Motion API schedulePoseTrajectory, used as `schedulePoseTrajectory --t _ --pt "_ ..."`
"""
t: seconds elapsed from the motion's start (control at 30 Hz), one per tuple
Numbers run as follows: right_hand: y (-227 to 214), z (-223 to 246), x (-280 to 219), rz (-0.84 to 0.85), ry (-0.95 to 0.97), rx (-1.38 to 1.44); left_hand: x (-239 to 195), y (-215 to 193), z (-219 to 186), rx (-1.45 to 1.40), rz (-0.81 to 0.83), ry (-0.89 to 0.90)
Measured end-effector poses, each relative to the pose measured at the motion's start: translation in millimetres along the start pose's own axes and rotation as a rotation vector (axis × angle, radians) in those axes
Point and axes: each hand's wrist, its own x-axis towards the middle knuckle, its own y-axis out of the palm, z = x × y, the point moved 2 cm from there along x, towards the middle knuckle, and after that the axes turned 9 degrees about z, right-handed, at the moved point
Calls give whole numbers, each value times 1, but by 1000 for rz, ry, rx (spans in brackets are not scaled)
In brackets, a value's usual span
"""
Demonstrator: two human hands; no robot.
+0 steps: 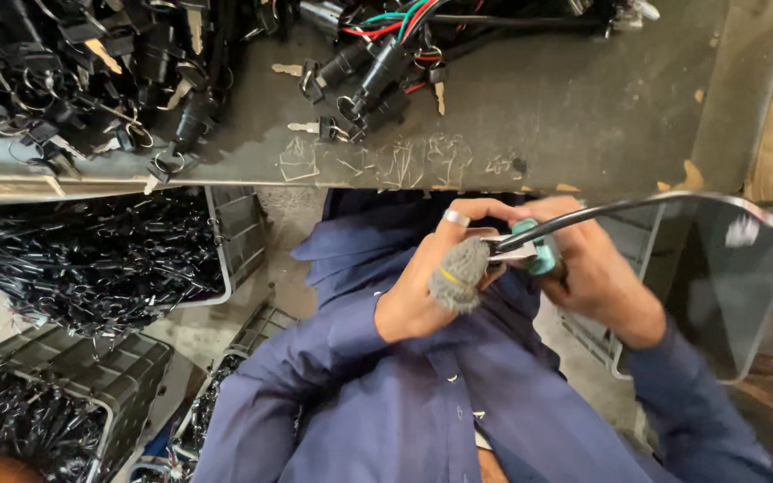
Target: The person repeatedly picks up black wire harnesses with exposed red and green wires, secures them with small black plastic clips using pliers, and places the finished units on the workbench. The process is repeated continuously throughout the clip.
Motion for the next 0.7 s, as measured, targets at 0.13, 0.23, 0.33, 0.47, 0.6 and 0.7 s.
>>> schedulePoseTrajectory --t 0.13,0.23,0.33,0.47,0.6,0.7 --pt "-19 4 26 2 -43 -89 -6 0 -6 59 -23 142" --pt "-26 16 35 55 -27 -110 -10 -5 -8 112 -37 167" --pt "-31 32 28 78 58 -148 -9 -13 -12 293 -35 126" --pt "-8 35 18 115 218 -51 -8 -27 -5 616 -107 16" --pt "16 13 8 147 332 -53 -2 -35 25 642 -31 -209" --pt "21 6 4 157 259 -187 -1 -37 36 589 -72 -155"
